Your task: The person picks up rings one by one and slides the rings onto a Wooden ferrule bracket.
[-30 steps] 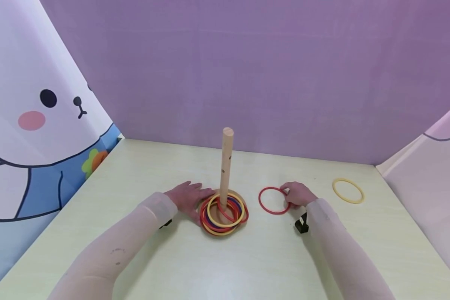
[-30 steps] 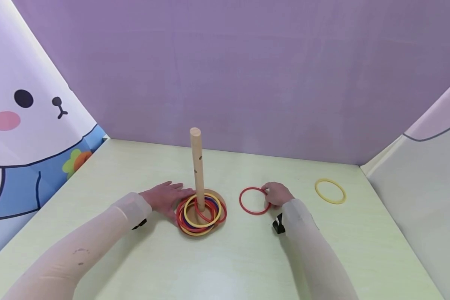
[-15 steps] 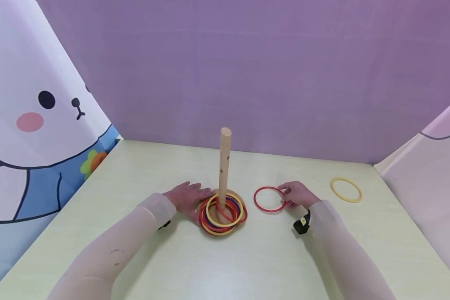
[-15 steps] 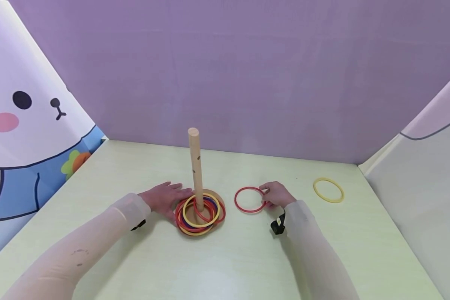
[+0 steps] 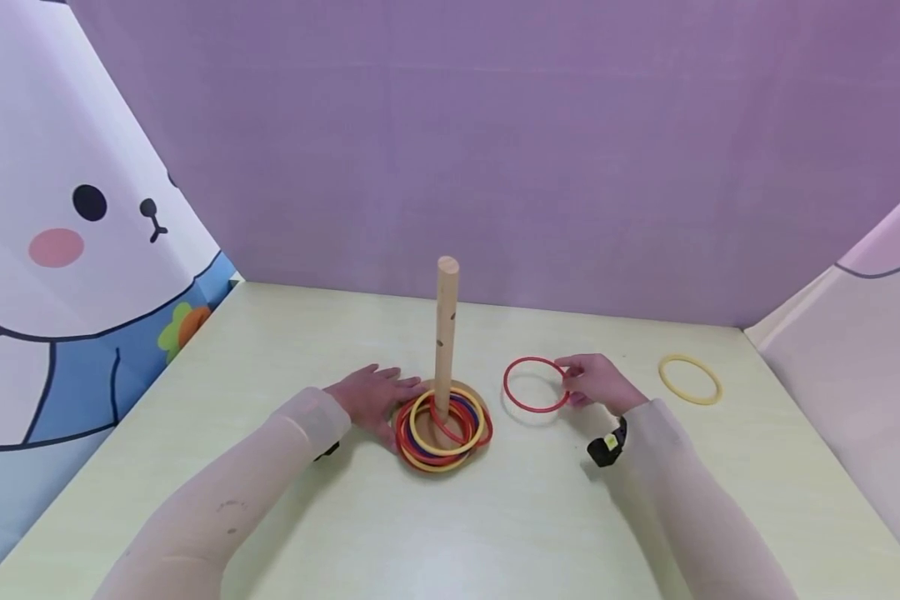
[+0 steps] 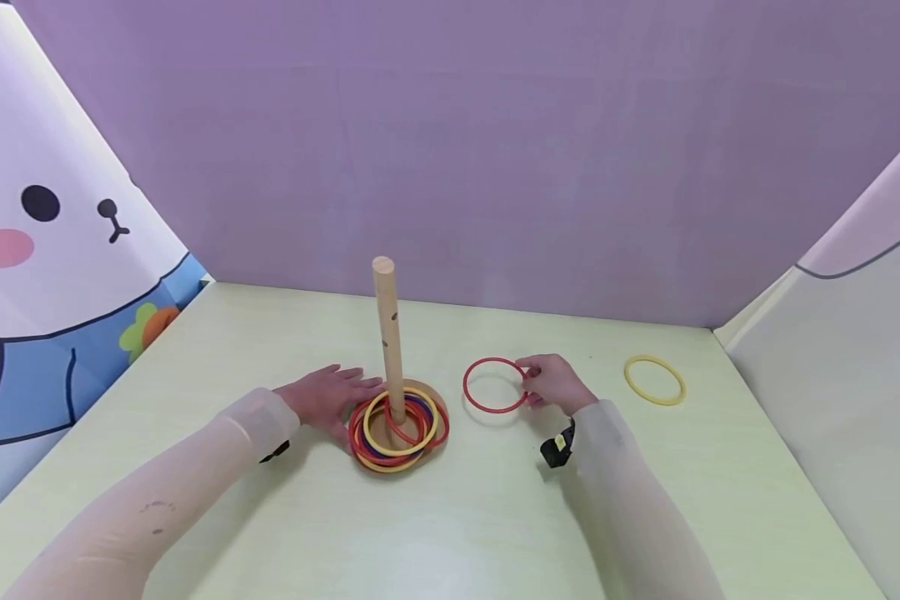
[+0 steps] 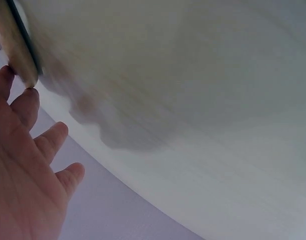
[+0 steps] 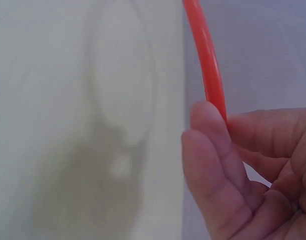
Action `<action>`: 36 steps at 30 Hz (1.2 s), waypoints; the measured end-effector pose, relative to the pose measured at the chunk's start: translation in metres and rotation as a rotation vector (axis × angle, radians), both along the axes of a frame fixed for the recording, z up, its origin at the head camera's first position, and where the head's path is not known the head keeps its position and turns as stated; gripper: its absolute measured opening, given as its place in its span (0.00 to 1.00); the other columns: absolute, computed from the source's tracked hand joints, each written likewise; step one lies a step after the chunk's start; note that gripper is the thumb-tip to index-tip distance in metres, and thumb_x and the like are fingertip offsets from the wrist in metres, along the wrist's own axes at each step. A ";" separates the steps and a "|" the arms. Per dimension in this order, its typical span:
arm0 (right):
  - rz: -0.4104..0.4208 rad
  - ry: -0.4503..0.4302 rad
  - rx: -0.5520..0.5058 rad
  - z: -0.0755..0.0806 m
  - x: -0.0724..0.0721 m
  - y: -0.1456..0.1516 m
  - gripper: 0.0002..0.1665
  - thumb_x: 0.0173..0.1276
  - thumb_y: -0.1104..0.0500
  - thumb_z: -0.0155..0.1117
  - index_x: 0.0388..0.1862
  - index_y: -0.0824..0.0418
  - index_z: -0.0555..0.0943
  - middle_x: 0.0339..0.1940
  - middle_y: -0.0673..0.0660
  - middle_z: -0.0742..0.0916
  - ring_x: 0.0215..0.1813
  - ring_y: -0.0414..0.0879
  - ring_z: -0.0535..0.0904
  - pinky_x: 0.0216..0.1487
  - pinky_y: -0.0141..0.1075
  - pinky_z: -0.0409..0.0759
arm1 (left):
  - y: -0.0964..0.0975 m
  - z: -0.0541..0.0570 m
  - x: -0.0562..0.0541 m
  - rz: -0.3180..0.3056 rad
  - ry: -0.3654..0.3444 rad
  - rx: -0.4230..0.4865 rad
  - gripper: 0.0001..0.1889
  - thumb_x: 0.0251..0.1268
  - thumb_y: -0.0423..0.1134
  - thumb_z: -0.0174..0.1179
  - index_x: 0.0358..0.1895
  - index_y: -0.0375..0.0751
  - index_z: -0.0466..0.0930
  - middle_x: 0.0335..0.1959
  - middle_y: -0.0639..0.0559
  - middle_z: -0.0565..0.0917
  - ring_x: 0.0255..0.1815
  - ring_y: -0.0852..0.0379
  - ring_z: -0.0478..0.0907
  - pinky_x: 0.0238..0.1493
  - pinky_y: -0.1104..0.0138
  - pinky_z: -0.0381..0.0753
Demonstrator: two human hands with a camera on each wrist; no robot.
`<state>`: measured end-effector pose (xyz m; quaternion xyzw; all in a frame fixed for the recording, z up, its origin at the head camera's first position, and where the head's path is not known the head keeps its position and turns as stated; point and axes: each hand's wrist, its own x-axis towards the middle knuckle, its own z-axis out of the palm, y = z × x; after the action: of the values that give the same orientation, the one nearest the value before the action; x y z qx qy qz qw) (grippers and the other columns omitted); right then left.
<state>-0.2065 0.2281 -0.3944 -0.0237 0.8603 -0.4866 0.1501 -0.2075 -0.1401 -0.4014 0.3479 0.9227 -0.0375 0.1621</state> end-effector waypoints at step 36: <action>0.051 0.212 -0.010 0.176 0.039 -0.025 0.27 0.70 0.66 0.54 0.68 0.68 0.69 0.44 0.63 0.82 0.33 0.48 0.83 0.40 0.35 0.84 | -0.001 0.003 0.004 0.001 0.012 0.041 0.52 0.42 0.65 0.71 0.73 0.53 0.60 0.72 0.50 0.64 0.71 0.38 0.58 0.69 0.43 0.54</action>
<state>-0.1680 0.2033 -0.2187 -0.0978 0.8681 -0.4816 0.0706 -0.2039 -0.1414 -0.3986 0.3505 0.9243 -0.0208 0.1494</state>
